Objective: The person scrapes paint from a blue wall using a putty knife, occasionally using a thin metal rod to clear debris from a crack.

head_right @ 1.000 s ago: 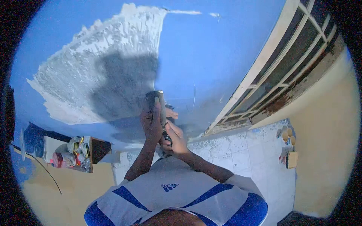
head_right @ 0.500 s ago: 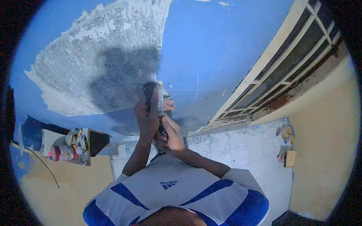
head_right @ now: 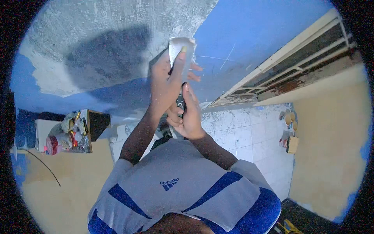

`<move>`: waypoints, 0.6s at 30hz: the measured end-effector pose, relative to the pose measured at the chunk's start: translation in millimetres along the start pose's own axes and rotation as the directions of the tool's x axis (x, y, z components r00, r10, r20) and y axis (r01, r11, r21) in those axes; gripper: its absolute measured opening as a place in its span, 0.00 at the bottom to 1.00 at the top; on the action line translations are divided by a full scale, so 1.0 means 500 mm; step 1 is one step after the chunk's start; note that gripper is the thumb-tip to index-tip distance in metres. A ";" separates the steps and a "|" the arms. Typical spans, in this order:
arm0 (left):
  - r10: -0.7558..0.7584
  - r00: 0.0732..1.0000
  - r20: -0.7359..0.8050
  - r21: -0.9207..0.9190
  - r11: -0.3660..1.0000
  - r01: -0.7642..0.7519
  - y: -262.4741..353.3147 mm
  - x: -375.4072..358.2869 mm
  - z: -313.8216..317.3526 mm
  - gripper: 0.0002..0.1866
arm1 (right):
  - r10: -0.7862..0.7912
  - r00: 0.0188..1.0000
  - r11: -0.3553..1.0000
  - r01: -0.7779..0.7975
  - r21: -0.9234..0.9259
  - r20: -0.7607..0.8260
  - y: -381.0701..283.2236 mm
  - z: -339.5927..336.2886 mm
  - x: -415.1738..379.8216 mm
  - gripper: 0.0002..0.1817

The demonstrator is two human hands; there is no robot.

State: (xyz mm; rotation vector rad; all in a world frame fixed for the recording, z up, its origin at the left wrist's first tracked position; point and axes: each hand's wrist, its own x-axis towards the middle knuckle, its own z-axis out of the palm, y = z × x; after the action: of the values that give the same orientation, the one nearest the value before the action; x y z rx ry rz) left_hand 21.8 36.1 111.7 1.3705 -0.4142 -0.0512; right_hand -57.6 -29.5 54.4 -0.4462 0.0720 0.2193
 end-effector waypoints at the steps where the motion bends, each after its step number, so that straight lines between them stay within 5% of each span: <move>1: 0.002 1.000 -0.006 -0.010 1.000 -0.002 0.003 -0.006 -0.004 0.18 | 0.003 1.000 1.000 -0.003 -0.008 0.031 0.003 0.003 -0.002 0.19; 9: 0.001 0.999 -0.037 -0.038 0.999 -0.002 -0.009 -0.007 -0.002 0.12 | -0.005 0.999 0.997 0.002 0.076 0.042 0.013 -0.011 -0.001 0.20; 18: 0.191 0.981 0.034 0.016 0.981 -0.192 0.080 0.057 0.042 0.13 | -0.094 0.983 0.993 0.081 0.083 0.161 -0.079 0.061 0.018 0.21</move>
State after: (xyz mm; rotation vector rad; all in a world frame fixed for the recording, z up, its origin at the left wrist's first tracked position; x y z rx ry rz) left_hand 33.4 16.8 160.4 1.3448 -0.5733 0.0896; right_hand -39.0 -49.1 97.6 -0.3536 -0.1006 0.1656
